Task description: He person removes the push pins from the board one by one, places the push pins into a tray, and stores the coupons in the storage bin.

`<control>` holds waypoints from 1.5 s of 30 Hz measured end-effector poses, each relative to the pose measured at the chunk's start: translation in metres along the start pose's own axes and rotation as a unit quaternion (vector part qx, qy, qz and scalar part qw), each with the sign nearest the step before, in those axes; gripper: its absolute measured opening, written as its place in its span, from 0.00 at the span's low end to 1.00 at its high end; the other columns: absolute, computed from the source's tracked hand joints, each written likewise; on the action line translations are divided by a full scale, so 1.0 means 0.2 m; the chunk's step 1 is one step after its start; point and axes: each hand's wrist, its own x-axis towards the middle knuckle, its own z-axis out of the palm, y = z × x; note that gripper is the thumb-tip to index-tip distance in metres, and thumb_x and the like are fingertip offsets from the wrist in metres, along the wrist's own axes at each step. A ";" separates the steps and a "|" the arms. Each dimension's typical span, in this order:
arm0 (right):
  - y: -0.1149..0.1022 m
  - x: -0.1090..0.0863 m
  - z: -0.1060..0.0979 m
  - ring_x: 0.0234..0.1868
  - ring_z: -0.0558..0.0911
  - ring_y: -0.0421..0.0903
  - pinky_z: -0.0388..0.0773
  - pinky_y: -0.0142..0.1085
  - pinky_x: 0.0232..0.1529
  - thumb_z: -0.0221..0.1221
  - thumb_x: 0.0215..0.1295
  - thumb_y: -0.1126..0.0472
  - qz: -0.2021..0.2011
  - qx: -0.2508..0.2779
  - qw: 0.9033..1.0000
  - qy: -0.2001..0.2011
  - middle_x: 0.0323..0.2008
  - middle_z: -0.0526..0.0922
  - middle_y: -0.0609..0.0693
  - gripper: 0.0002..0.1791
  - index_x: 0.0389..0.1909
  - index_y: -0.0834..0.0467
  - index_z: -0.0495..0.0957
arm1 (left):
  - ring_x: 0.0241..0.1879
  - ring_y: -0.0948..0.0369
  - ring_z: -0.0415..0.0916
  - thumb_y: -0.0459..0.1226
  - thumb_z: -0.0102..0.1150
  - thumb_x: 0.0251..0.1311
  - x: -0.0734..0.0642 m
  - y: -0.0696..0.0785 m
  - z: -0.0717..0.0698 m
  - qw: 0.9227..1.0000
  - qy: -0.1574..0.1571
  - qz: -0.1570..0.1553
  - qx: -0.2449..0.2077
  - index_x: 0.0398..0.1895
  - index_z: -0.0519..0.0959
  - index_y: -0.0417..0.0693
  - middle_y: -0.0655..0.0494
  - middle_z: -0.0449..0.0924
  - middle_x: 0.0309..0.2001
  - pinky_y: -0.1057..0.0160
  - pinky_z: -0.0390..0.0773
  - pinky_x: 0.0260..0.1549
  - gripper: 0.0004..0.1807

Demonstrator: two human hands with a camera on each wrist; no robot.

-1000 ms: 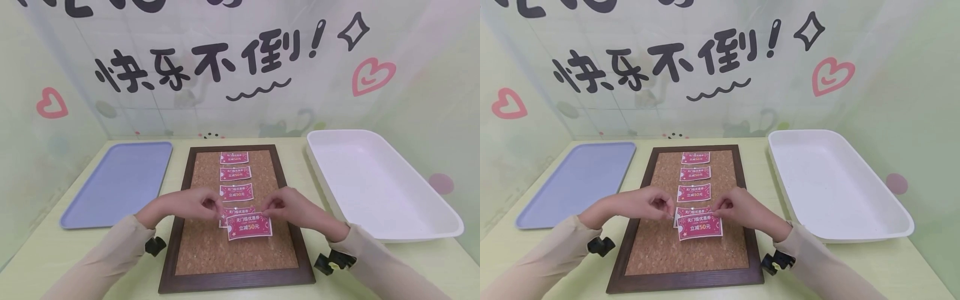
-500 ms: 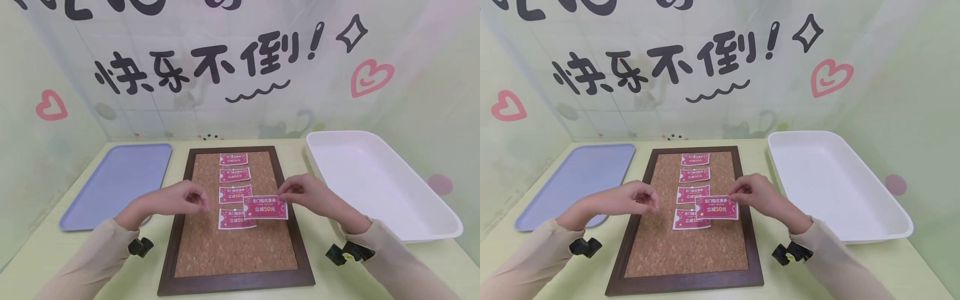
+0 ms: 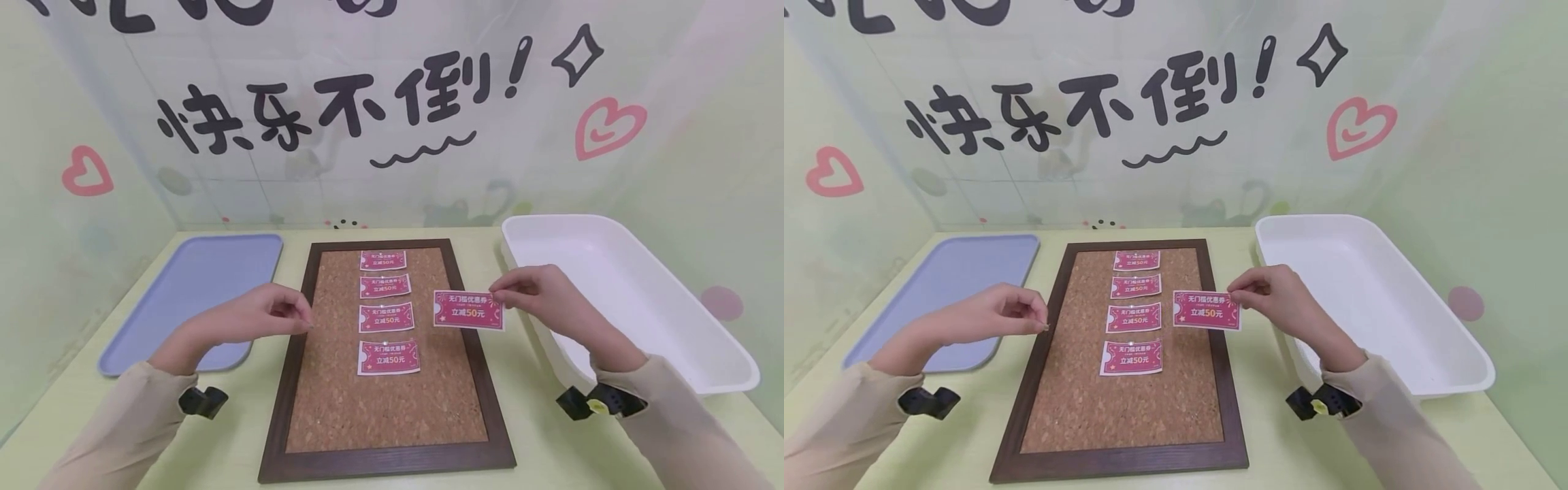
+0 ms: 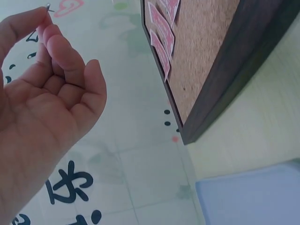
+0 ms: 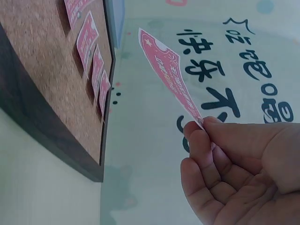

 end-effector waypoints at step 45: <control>0.46 -0.04 -0.46 0.29 0.71 0.24 0.66 0.53 0.42 0.52 0.67 0.56 0.117 -0.062 0.988 0.079 0.39 0.79 0.57 0.22 0.50 0.71 0.72 | 0.45 0.56 0.72 0.41 0.53 0.63 -0.22 -0.27 -0.26 0.983 0.127 -0.133 0.028 0.43 0.76 0.36 0.45 0.76 0.45 0.64 0.71 0.43 0.16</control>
